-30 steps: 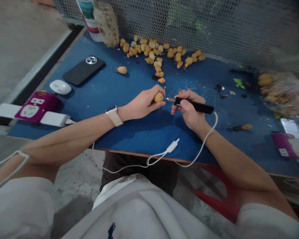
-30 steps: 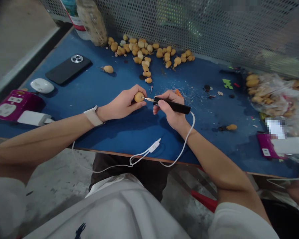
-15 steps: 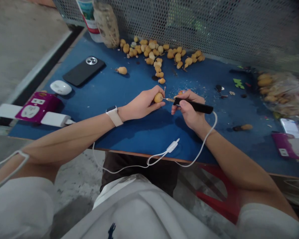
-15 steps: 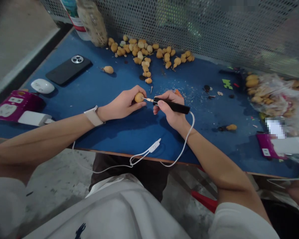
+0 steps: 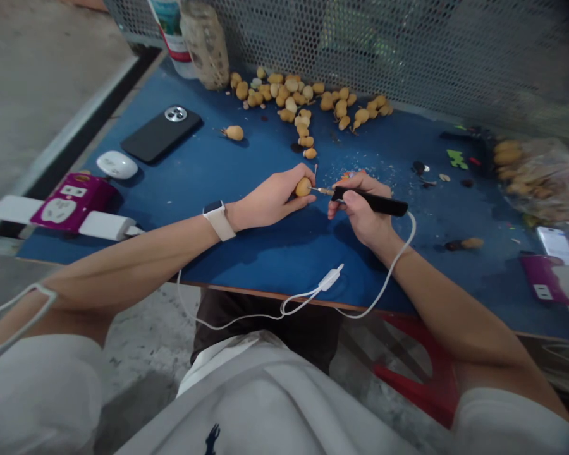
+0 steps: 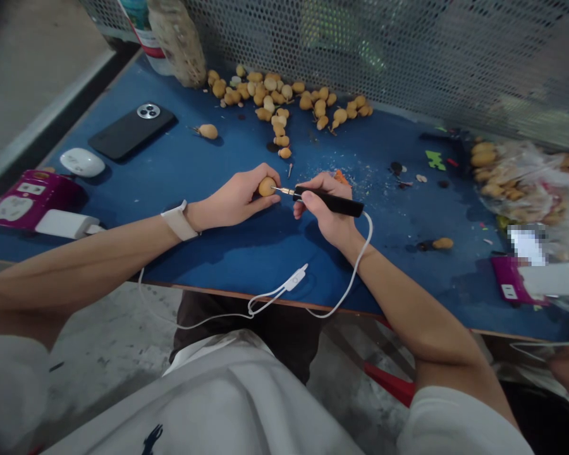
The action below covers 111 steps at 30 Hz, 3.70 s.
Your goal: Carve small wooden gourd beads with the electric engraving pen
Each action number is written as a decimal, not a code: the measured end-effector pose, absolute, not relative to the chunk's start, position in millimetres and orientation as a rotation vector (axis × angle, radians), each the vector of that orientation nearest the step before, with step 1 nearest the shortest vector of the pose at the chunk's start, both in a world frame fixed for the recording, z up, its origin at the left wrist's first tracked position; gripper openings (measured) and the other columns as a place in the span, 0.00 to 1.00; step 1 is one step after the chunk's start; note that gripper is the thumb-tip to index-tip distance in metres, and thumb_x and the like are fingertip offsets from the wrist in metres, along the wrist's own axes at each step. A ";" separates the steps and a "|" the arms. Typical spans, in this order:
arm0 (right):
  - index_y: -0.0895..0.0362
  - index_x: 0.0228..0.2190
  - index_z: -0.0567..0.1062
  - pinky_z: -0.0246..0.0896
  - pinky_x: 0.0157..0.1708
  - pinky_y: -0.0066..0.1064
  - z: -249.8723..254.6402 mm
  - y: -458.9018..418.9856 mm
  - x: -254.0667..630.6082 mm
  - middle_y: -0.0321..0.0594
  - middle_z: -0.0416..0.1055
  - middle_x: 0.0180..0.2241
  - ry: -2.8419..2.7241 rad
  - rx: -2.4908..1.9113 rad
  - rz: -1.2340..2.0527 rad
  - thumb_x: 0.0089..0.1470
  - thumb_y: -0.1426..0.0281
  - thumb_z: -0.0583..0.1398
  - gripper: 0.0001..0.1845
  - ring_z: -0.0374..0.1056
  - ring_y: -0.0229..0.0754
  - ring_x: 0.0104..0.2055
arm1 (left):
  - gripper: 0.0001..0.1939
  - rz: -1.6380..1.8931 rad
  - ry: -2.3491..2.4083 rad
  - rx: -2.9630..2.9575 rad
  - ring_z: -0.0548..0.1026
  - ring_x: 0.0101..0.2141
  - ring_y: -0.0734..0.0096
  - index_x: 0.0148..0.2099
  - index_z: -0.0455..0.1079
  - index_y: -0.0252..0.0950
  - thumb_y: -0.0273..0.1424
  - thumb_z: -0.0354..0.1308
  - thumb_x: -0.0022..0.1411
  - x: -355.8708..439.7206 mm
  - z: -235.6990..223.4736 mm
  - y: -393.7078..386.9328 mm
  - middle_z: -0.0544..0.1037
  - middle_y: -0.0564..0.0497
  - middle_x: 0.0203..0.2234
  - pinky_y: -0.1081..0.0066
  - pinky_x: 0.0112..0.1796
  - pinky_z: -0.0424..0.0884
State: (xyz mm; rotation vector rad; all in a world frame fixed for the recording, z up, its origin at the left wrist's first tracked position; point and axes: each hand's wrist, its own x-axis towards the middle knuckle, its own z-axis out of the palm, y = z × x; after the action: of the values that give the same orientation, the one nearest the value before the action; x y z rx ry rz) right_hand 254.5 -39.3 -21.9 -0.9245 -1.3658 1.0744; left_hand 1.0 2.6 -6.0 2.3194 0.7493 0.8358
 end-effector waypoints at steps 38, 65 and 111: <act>0.51 0.33 0.85 0.75 0.24 0.33 -11.8 -39.5 246.1 0.34 0.77 0.26 -1.226 -0.805 1.207 0.52 0.44 0.81 0.26 0.74 0.39 0.25 | 0.18 0.932 0.926 2.581 0.84 0.47 0.54 0.62 0.73 0.38 0.45 0.60 0.83 -4.1 -7.1 4.7 0.85 0.41 0.51 0.55 0.53 0.77; 0.48 0.37 0.78 0.80 0.33 0.36 -16.0 -32.7 250.1 0.32 0.73 0.27 -1.128 -0.920 1.375 0.55 0.37 0.76 0.30 0.77 0.43 0.31 | 0.29 1.045 0.757 2.157 0.85 0.41 0.62 0.49 0.82 0.40 0.61 0.61 0.80 0.6 18.4 6.1 0.89 0.43 0.43 0.64 0.44 0.80; 0.47 0.36 0.76 0.77 0.31 0.38 -18.4 -34.0 250.4 0.32 0.74 0.27 -1.131 -0.930 1.331 0.55 0.37 0.76 0.31 0.77 0.44 0.30 | 0.30 1.095 0.832 2.002 0.82 0.34 0.65 0.48 0.75 0.43 0.65 0.56 0.81 -0.5 4.1 10.3 0.83 0.47 0.33 0.64 0.33 0.78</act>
State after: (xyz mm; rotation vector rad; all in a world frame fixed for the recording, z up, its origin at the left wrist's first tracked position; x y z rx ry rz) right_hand 250.4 -34.0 -18.4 -0.9303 -1.1309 1.3307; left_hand -0.5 10.3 4.1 2.0019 0.8317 1.0948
